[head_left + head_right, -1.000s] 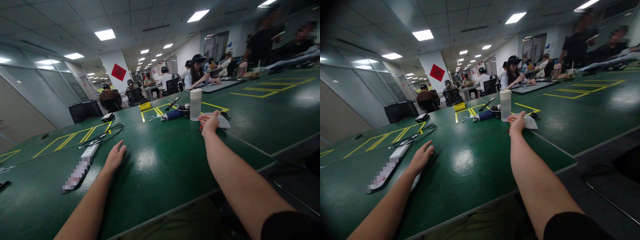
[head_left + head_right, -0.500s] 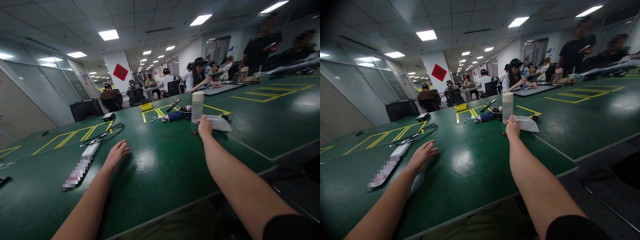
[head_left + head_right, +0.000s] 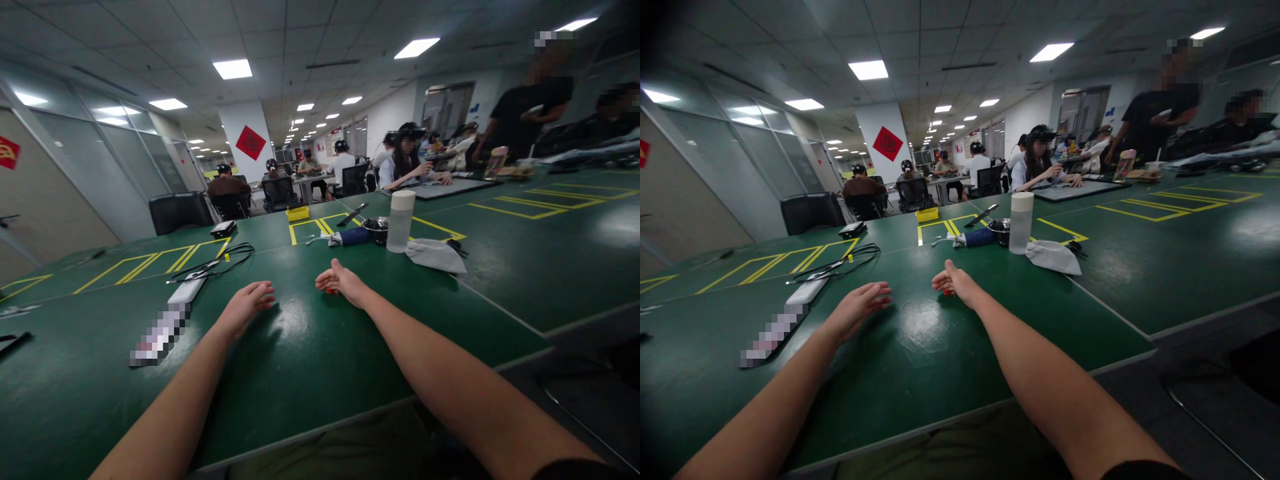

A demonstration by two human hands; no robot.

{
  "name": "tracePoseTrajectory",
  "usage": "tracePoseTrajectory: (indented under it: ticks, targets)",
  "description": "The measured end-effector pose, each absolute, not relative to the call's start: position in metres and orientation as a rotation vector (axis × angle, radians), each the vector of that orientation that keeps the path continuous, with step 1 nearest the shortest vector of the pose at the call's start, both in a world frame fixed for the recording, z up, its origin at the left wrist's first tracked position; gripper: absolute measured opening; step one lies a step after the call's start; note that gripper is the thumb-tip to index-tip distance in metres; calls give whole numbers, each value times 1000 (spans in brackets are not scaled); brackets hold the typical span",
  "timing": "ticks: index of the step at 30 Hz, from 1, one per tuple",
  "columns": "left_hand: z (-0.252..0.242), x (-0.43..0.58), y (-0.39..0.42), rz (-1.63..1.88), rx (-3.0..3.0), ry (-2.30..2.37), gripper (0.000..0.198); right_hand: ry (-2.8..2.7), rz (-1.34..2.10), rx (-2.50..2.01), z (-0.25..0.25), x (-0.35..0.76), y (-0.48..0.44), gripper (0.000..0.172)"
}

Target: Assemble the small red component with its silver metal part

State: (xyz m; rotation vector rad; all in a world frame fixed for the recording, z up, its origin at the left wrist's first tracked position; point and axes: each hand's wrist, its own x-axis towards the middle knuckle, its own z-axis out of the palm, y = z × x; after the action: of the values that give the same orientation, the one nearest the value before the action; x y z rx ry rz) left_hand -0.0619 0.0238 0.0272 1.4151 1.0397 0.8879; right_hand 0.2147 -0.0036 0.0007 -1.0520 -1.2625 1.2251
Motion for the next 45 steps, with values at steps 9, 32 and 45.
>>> tracePoseTrajectory:
  ticks: [9, 32, 45]
  targets:
    - [28, -37, 3, 335, 2276, 1037, 31, -1980, 391, -1591, 12, 214, -14, 19]
    - [15, -21, -2, 521, 2582, 997, 21, -2372, 233, -1362, 2, 186, -20, 14]
    - [13, -21, -4, 642, 1772, 822, 29, -1873, 979, -1166, 17, 180, -31, 21]
